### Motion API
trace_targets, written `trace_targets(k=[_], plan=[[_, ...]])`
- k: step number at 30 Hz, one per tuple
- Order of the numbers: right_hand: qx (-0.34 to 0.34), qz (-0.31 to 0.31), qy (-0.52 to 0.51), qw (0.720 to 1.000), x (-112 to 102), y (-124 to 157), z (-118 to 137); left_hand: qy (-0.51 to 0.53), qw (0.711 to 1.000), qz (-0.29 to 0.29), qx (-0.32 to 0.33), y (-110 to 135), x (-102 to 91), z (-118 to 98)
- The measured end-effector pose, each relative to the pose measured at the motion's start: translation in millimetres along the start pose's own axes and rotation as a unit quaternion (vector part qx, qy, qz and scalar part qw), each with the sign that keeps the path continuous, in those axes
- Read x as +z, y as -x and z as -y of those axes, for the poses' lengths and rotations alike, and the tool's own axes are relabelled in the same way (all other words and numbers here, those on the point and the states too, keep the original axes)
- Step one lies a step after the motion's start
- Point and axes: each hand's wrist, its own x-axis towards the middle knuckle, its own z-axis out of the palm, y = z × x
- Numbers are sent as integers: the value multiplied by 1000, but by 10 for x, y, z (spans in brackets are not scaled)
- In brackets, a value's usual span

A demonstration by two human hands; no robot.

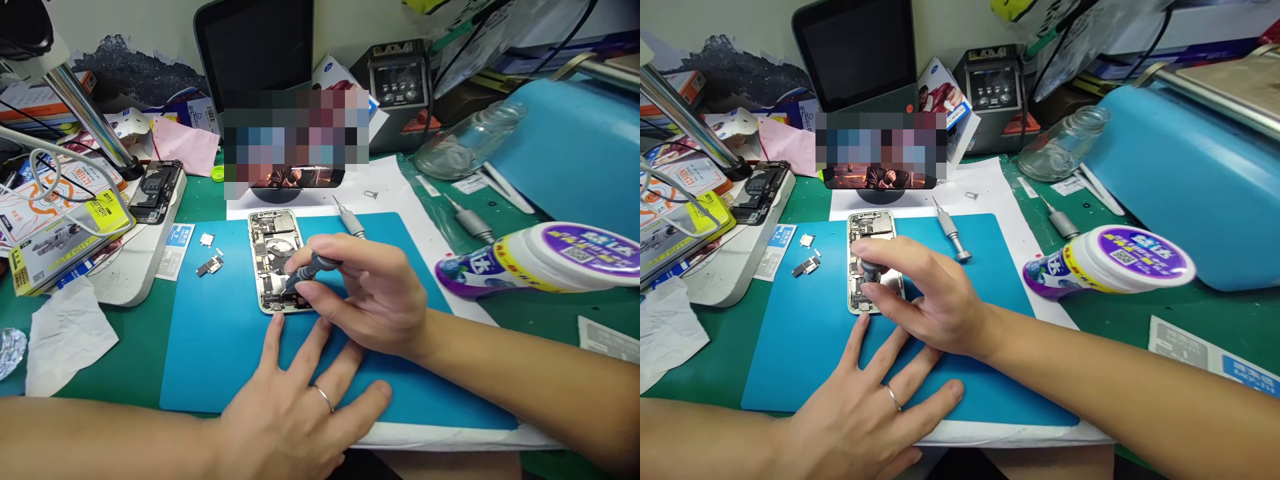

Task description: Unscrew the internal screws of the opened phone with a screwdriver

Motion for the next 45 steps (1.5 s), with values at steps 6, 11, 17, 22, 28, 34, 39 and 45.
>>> trace_targets(k=[6,11,17,22,28,34,39,45], plan=[[1,11,8,1000,-12,-2,2,0,1000,-2,0,-11,-2,19],[0,13,10,1000,-16,-3,5,1,1000,0,0,-12,-6,7],[-28,37,22,999,-38,-42,22,6,1000,2,-2,-6,-4,13],[-43,38,42,997,-41,-64,14,4,1000,0,-2,-11,-7,20],[-38,40,55,997,-35,-67,22,-1,1000,-4,0,-6,3,17],[-46,40,58,996,-38,-84,35,-1,1000,-6,2,-14,11,25],[-62,42,71,995,-38,-102,35,-2,1000,-8,1,-8,13,9],[-72,28,88,993,-18,-110,2,-2,1000,-6,-1,-11,5,12]])
